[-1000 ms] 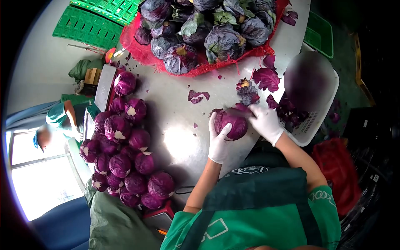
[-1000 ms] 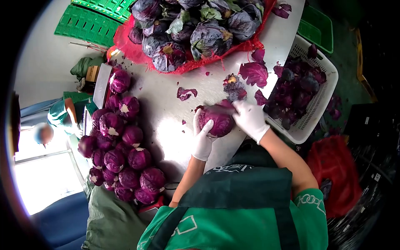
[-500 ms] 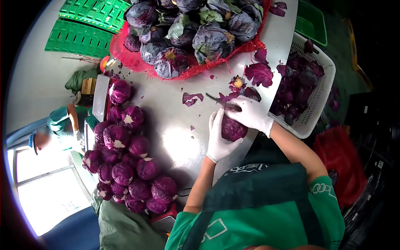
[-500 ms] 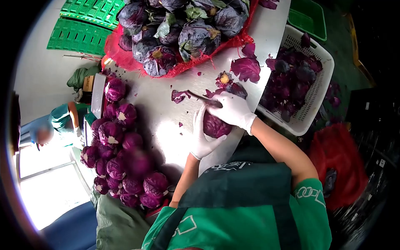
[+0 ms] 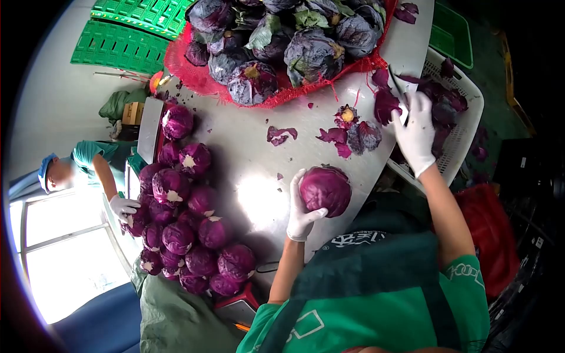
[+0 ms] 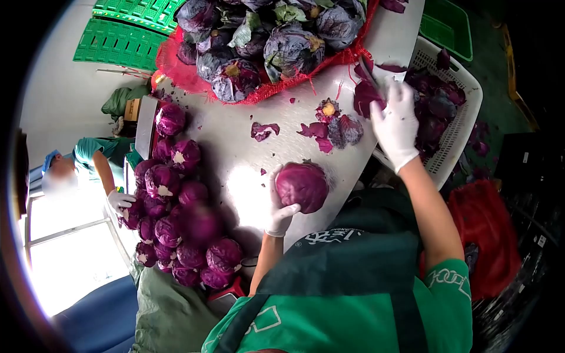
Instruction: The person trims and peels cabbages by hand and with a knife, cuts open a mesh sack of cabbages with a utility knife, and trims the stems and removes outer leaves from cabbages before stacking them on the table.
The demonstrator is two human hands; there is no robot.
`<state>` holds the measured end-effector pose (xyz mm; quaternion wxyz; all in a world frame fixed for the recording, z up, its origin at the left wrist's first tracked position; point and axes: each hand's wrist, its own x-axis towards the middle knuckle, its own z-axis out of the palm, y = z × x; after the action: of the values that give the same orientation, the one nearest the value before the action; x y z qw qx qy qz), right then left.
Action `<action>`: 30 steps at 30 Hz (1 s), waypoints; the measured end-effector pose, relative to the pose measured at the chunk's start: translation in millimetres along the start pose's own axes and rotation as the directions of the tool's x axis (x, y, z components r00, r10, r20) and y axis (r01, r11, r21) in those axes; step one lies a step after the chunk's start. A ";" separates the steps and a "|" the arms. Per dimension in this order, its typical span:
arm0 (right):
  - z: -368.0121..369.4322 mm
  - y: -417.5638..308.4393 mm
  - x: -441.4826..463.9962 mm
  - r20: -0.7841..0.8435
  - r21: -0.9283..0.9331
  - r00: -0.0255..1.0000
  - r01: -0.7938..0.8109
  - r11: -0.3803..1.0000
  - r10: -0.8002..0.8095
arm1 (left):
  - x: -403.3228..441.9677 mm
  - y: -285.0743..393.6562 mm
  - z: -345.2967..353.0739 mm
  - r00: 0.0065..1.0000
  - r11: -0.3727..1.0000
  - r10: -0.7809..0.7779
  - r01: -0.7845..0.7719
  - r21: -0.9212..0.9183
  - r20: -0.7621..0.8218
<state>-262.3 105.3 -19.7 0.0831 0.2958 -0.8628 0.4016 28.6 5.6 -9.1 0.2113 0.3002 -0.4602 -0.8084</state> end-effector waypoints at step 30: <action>44.7 -49.2 -94.7 0.773 0.527 0.634 -0.604 0.598 -0.041 | -15.7 -34.8 6.3 0.961 0.995 0.036 -0.061 -0.084 -0.273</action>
<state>-152.9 89.4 -53.8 -0.4625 0.2779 -0.6121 0.5781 33.5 36.1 -32.3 0.3055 0.3866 -0.3966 -0.7745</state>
